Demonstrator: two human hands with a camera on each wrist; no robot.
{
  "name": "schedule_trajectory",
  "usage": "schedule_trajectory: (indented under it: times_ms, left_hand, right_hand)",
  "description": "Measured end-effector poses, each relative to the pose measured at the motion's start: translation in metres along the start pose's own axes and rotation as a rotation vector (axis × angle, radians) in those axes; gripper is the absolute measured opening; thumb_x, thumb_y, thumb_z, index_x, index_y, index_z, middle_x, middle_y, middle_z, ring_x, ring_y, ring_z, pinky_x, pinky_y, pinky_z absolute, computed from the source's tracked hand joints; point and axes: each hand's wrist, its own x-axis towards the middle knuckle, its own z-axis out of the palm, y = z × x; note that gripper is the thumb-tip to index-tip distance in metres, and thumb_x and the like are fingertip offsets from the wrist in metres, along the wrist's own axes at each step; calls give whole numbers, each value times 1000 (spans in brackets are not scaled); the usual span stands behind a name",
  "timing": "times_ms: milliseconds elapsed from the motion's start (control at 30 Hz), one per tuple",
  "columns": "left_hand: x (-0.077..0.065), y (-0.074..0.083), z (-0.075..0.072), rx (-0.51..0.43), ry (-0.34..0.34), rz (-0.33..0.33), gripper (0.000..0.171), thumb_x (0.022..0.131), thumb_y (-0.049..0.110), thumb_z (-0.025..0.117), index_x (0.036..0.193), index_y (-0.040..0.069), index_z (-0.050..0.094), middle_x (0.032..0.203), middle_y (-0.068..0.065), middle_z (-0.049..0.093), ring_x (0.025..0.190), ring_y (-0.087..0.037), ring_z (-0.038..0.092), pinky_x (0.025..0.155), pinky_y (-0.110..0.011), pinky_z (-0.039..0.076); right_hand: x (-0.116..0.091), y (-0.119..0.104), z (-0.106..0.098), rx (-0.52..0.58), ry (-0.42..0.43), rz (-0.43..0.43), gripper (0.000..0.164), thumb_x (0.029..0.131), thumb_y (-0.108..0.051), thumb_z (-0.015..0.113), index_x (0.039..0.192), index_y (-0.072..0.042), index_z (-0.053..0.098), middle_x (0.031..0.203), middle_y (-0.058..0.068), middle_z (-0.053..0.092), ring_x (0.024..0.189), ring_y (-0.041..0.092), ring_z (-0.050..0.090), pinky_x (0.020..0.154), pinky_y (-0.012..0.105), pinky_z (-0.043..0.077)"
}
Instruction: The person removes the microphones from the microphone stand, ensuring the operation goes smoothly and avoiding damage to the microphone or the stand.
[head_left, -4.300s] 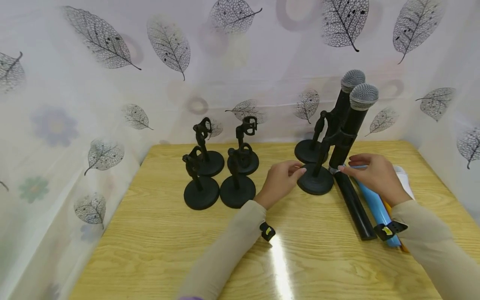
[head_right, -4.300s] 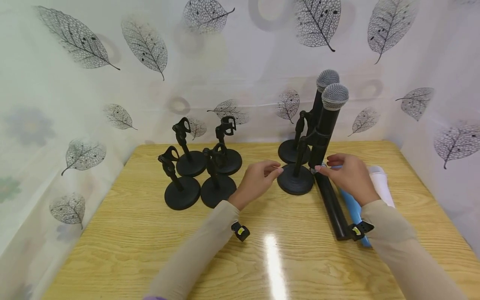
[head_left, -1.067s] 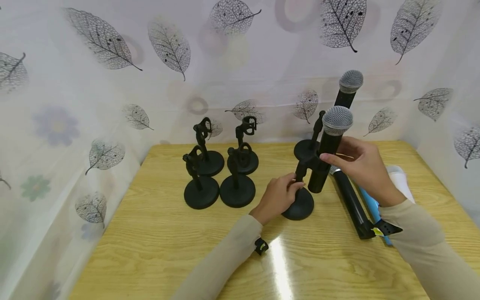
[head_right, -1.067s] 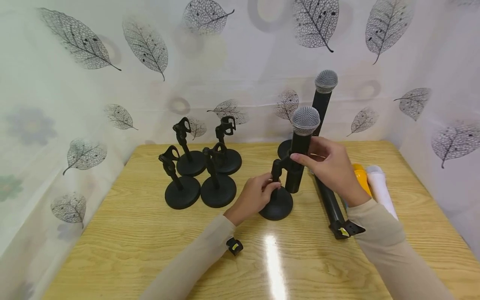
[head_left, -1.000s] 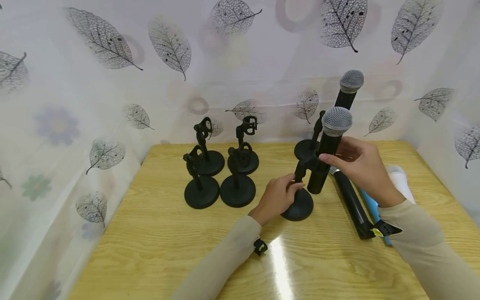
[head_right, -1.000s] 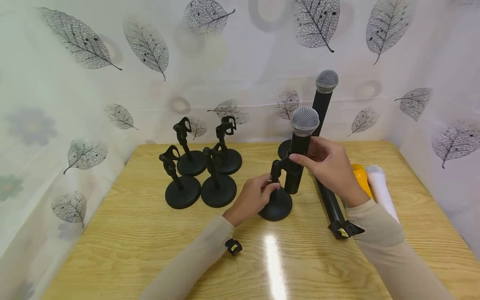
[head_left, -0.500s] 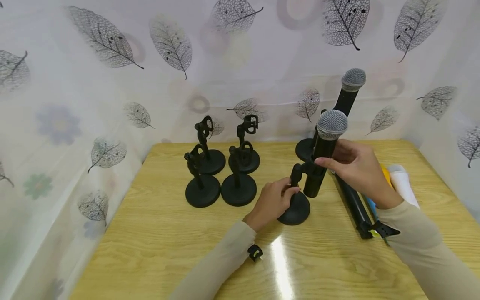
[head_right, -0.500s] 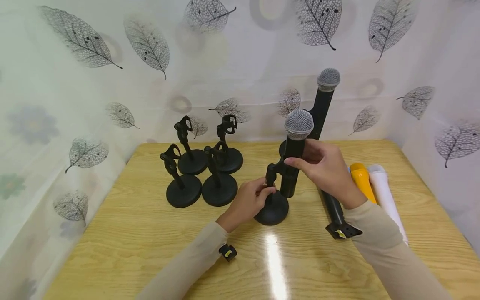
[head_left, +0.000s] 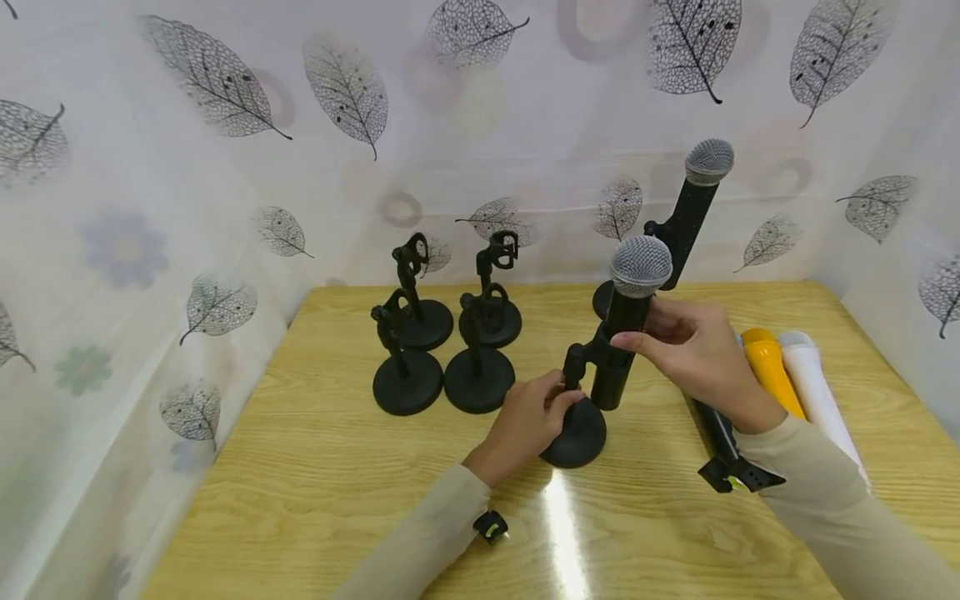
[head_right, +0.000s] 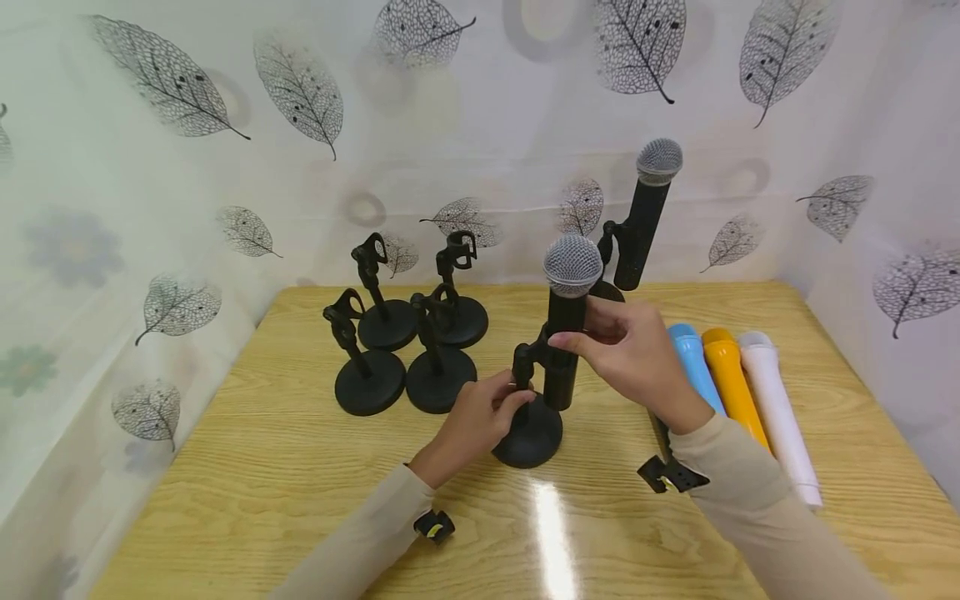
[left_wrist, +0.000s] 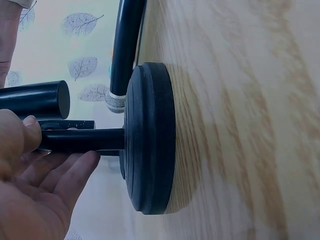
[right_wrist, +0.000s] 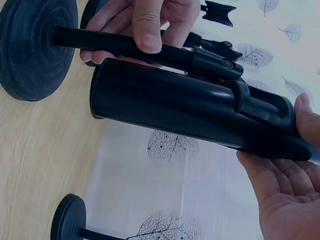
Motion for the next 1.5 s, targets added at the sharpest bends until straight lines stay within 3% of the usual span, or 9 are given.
schedule_trajectory:
  times_ms: [200, 467, 567, 667, 767, 933, 1100, 1300, 1500]
  left_hand:
    - [-8, 2, -6, 11, 5, 2, 16, 104, 28, 59, 98, 15, 67, 87, 2, 72, 59, -1, 49, 55, -18, 40]
    - [-18, 0, -12, 0, 1, 1, 17, 104, 28, 58, 102, 14, 67, 79, -2, 69, 52, -2, 43, 51, -19, 36]
    - [-20, 0, -15, -9, -11, -2, 17, 104, 28, 59, 103, 14, 68, 83, -1, 71, 59, -2, 54, 56, -18, 43]
    - [-20, 4, -23, -9, -27, 14, 19, 103, 26, 60, 114, 12, 66, 98, -2, 75, 81, -1, 68, 71, -16, 52]
    - [-16, 14, -33, -4, -29, 56, 33, 102, 24, 62, 131, 9, 60, 113, -6, 74, 102, -7, 70, 84, -19, 53]
    - [-5, 30, -46, 17, 11, 151, 46, 103, 24, 62, 144, 5, 53, 123, -8, 70, 109, -12, 68, 91, -21, 52]
    - [4, 36, -46, 59, 76, 246, 34, 103, 22, 61, 131, 4, 65, 119, -6, 71, 104, -10, 69, 87, -19, 52]
    - [5, 32, -40, 155, 169, 370, 19, 102, 18, 62, 113, 6, 70, 99, -3, 74, 79, -6, 67, 71, -14, 50]
    - [5, 29, -37, 155, 207, 397, 18, 101, 16, 63, 113, 5, 71, 99, -4, 75, 81, -9, 71, 72, -12, 51]
  right_hand:
    - [-2, 0, 6, -16, 12, -36, 37, 83, 4, 81, 119, -1, 74, 102, -2, 77, 84, 8, 74, 71, 21, 57]
    - [-5, -9, 18, -2, 35, -30, 41, 81, 5, 82, 120, -2, 73, 101, 12, 76, 84, 7, 74, 72, 20, 57]
    - [-7, -12, 21, -6, 42, -25, 43, 81, 3, 83, 122, -3, 73, 104, 13, 76, 86, 6, 74, 74, 20, 56]
    - [-7, -13, 23, -19, 45, -28, 42, 82, 2, 82, 123, -3, 72, 104, 12, 76, 87, 5, 73, 74, 19, 56]
    - [-8, -13, 24, -21, 47, -32, 42, 82, 4, 82, 122, -2, 73, 103, 12, 76, 87, 5, 73, 74, 19, 56]
    - [-8, -13, 24, -28, 53, -42, 41, 82, 5, 81, 122, -2, 73, 102, 12, 76, 86, 4, 73, 74, 18, 56]
    - [-8, -14, 26, -39, 54, -57, 40, 83, 5, 81, 121, -3, 73, 101, 10, 77, 84, 3, 73, 72, 18, 56]
    - [-8, -16, 26, -69, 62, -64, 39, 82, 4, 82, 119, -3, 74, 100, 9, 77, 86, 1, 72, 74, 17, 55]
    - [-7, -20, 27, -89, 83, -43, 37, 81, 4, 83, 116, 1, 74, 98, 12, 77, 87, -3, 70, 74, 15, 54]
